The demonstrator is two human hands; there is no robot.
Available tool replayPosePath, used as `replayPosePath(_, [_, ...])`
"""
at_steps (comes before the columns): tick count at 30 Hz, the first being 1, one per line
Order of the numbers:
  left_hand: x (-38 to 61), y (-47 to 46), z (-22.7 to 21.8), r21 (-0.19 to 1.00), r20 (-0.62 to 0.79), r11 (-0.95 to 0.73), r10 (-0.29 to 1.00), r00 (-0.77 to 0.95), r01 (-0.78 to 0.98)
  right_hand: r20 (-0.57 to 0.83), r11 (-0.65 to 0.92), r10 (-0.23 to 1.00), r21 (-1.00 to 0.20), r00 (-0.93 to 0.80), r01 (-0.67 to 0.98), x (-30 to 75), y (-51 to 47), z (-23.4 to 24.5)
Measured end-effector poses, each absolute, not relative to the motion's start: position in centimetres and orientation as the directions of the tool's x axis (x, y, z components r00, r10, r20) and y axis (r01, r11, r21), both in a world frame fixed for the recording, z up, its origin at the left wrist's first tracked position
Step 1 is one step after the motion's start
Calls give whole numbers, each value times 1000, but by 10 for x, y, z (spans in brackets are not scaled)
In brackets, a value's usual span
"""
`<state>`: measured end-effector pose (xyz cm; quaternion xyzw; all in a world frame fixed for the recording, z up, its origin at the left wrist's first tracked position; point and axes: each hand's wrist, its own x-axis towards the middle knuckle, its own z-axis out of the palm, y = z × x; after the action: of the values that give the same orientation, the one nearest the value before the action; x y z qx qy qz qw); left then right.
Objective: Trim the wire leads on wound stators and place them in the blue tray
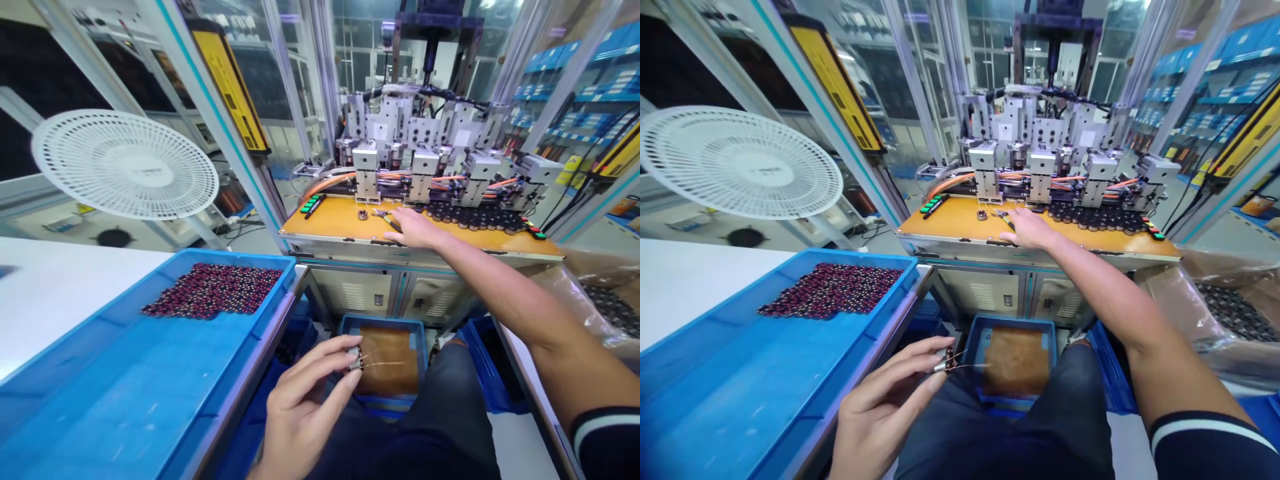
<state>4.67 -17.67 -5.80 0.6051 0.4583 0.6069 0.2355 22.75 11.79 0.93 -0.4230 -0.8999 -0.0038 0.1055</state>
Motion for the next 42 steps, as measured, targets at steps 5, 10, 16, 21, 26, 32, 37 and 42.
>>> replayPosePath(5, [39, -179, -57, 851, 506, -444, 836, -212, 278, 159, 606, 782, 27, -602, 795, 231, 131, -5])
replayPosePath(10, [42, -173, -64, 876, 466, -409, 856, -224, 257, 201, 593, 780, 64, -593, 802, 234, 143, 0])
replayPosePath(16, [45, -174, -58, 870, 481, -422, 841, -249, 256, 171, 570, 803, 63, -571, 820, 235, 142, -2])
replayPosePath(21, [40, -180, -55, 869, 481, -408, 827, -292, 279, 174, 646, 747, 38, -642, 762, 267, 101, -4])
replayPosePath(26, [38, -179, -61, 845, 526, -455, 802, -282, 282, 232, 705, 700, -75, -675, 705, 296, 4, -43])
replayPosePath(32, [41, -172, -65, 804, 579, -508, 785, -219, 308, 143, 417, 721, -871, -678, 260, 291, -132, -104])
replayPosePath(37, [44, -170, -66, 775, 610, -532, 771, -181, 341, 162, 191, 648, -980, -745, -47, 280, -159, -107])
replayPosePath(42, [43, -173, -69, 772, 605, -516, 776, -180, 371, 153, 151, 654, -986, -741, -71, 273, -148, -97])
